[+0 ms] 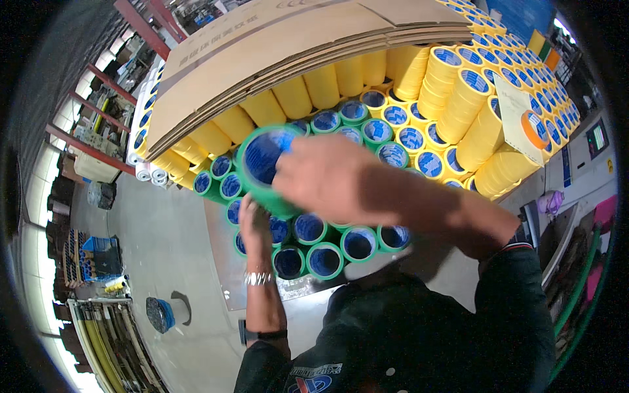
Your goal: Organizing green adhesive rolls on a pallet and loading long rolls onto a cutting machine.
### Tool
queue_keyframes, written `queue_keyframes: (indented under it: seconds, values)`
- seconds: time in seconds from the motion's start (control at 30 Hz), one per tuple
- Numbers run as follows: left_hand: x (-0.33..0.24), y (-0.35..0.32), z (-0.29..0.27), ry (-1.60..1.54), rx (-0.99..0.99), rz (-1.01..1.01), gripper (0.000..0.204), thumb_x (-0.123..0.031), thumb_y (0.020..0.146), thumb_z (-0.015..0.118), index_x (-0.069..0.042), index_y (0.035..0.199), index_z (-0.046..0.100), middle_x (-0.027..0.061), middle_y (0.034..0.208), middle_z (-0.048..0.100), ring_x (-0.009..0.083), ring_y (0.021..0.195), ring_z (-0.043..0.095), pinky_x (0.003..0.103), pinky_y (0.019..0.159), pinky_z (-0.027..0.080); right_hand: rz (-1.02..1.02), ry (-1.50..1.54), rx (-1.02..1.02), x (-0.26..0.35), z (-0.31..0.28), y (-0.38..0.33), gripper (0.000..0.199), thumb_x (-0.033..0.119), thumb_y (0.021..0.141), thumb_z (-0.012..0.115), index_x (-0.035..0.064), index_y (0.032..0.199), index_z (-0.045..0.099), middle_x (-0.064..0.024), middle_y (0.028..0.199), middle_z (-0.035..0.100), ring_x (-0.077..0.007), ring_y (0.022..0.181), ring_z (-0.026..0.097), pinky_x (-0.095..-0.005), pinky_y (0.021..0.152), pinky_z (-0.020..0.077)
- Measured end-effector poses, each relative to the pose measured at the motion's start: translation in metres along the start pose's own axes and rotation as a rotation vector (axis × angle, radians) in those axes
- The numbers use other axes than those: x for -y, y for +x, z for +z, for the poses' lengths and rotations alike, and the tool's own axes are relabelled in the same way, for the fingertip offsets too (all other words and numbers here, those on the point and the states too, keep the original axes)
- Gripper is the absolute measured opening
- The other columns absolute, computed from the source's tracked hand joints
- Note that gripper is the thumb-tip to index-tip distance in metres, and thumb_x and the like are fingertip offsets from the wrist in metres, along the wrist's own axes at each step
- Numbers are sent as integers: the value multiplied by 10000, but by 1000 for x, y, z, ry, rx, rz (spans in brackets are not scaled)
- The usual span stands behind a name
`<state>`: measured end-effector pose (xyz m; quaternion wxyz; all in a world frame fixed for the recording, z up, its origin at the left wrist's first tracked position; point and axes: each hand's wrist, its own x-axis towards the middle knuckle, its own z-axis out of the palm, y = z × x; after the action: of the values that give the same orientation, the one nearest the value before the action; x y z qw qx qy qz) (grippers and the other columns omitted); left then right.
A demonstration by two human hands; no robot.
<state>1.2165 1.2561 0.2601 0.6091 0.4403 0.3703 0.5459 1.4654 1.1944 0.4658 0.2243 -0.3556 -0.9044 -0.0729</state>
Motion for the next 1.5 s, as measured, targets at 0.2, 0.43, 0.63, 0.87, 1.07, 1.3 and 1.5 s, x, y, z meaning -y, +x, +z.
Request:
queue_keyframes:
  seconds: [0.2,0.43,0.63,0.87,1.07,1.3,1.5]
  values:
    - [76,99,108,-127,191,-137,478,46,801,459,-6,1273,515,90,1130,628,166,927,597,279,755,465,256,-161,97,-102,-8,-20,111,151,793,686,57,847,662,-124,859,652,-336,894,629,-453,760,520]
    - [108,130,159,-38,260,-218,577,136,769,423,-15,1323,482,115,1129,640,174,908,613,260,766,480,391,-188,258,-158,-7,-25,142,141,796,713,52,893,658,-112,911,668,-331,935,619,-453,810,508]
    - [105,148,170,314,342,14,532,86,840,485,-29,1359,469,206,1194,643,306,1109,632,371,937,491,447,-198,244,-178,5,-30,151,140,793,714,49,901,660,-113,905,666,-332,928,622,-455,805,511]
    - [59,146,190,1213,415,61,511,-40,825,615,-32,1329,532,272,1151,649,434,1061,623,501,857,507,445,-239,269,-183,9,-32,157,147,777,722,56,894,668,-119,884,663,-325,915,630,-449,785,522]
    - [30,156,160,116,-56,160,489,-107,912,665,36,1340,478,181,1140,637,279,1048,650,368,838,552,334,-234,175,-174,18,-24,160,158,757,719,60,876,678,-115,891,662,-322,911,631,-453,771,521]
    - [-33,214,167,-684,28,140,499,-463,942,650,-92,1257,537,102,1254,599,291,1132,599,442,942,513,382,-241,189,-170,16,-30,151,147,747,720,63,859,666,-111,860,648,-327,905,614,-445,768,518]
    - [-53,223,182,-599,-192,44,378,-457,941,600,-131,1122,543,37,1079,620,223,964,604,321,639,438,394,-245,140,-168,18,-29,149,153,746,727,68,850,664,-100,864,641,-319,912,611,-439,781,516]
